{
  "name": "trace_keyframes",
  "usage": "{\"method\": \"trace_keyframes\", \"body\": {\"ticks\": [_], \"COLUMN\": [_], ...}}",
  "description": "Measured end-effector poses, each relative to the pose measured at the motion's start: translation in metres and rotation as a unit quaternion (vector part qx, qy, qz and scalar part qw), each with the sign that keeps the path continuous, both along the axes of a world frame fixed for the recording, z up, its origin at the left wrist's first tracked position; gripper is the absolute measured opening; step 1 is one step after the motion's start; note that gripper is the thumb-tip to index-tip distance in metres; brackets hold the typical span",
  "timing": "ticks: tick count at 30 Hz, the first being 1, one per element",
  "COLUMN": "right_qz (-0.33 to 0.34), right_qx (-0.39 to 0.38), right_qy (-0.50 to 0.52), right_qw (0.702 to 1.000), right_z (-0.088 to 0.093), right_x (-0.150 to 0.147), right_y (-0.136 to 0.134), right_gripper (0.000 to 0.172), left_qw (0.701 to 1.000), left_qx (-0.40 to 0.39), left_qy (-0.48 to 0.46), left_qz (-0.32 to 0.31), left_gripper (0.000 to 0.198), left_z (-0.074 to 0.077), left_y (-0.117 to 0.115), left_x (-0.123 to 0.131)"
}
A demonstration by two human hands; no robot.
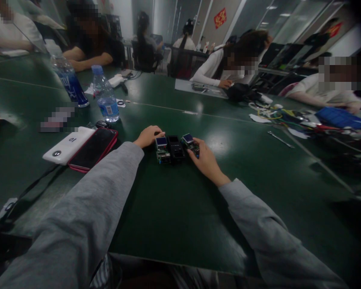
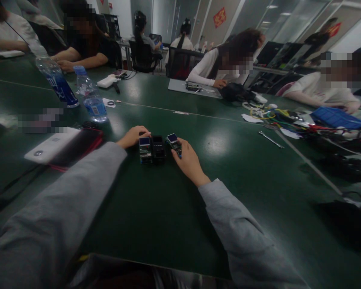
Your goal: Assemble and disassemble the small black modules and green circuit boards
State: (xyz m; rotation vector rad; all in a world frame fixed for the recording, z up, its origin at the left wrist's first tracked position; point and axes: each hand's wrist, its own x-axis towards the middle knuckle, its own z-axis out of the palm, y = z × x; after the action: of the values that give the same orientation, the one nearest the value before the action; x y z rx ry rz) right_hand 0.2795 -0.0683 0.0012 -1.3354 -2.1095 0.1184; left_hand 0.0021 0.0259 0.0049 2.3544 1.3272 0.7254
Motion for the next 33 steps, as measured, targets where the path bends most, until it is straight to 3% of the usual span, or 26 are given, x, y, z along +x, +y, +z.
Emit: {"method": "trace_keyframes", "body": {"ticks": [33], "right_qz": [-0.008], "right_qx": [-0.012], "right_qy": [0.000], "right_qw": [1.000], "right_z": [0.0018], "right_x": [-0.0009], "right_y": [-0.0011], "right_gripper": [0.050], "left_qw": [1.000], "left_qx": [0.002], "left_qy": [-0.002], "left_qz": [-0.001], "left_gripper": [0.038], "left_z": [-0.0015], "left_y": [0.0021], "left_x": [0.0008]}}
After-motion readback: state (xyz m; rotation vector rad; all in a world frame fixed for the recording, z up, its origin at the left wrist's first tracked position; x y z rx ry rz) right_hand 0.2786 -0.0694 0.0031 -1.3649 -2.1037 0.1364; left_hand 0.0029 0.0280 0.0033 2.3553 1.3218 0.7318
